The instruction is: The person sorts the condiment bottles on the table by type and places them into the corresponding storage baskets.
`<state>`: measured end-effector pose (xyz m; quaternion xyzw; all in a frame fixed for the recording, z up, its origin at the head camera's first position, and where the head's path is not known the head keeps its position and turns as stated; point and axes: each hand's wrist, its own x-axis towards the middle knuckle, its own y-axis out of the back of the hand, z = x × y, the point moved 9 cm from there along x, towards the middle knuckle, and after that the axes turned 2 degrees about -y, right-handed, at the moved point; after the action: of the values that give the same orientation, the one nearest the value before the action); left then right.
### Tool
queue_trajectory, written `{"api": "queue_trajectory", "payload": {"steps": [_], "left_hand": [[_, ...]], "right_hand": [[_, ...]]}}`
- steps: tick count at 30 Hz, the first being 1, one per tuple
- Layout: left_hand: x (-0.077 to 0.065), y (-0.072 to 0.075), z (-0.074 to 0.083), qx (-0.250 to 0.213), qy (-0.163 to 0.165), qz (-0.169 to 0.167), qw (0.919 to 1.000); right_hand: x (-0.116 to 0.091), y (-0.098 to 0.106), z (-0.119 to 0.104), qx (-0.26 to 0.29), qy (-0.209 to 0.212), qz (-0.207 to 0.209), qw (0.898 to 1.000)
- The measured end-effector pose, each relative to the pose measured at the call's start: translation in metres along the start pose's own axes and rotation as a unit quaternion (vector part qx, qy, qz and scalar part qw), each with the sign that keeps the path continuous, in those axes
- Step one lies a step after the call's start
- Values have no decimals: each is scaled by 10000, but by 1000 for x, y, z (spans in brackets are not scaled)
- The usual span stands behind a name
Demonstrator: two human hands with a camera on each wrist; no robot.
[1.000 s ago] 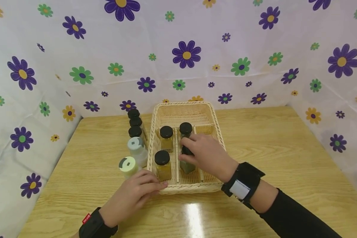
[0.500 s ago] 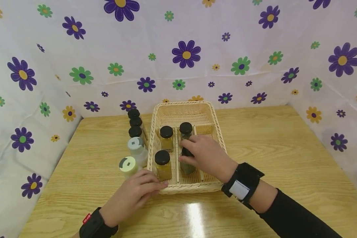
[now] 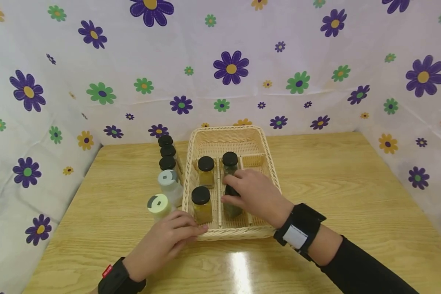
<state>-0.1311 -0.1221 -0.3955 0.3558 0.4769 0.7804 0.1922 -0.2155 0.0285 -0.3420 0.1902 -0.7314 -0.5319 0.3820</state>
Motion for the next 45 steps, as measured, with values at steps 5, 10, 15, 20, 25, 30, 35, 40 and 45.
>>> {"api": "queue_trajectory", "payload": {"steps": [5,10,15,20,25,30,35,40,45], "left_hand": [[0,1,0,-10,-14,21,10000],[0,0,0,-20,10,5,10000],[-1,-1,-1,-7,18,6,10000],[-2,-1,-1,25,16,17,10000],[-2,-1,-1,9,36,-5,10000],[-2,-1,-1,14,-14,14,10000],[-3,0,-2,-16,1,-9,10000],[-2,1,-2,-24,-78,31,10000],[-2,-1,-2,-36,11,-1,10000]], "right_hand": [[-1,-2,0,-30,-15,6,10000],[-1,-3,0,-45,-27,21,10000],[-1,-5,0,-46,-25,-19,10000],[-1,-6,0,-10,-86,-56,9999],[-2,-6,-1,-50,-94,-179,9998],[-3,-6,0,-91,-89,-266,9996],[1,-2,-2,-26,-48,-223,9997],[6,6,-6,-68,2,-135,9999],[-3,10,-7,-215,-42,-50,9997]]}}
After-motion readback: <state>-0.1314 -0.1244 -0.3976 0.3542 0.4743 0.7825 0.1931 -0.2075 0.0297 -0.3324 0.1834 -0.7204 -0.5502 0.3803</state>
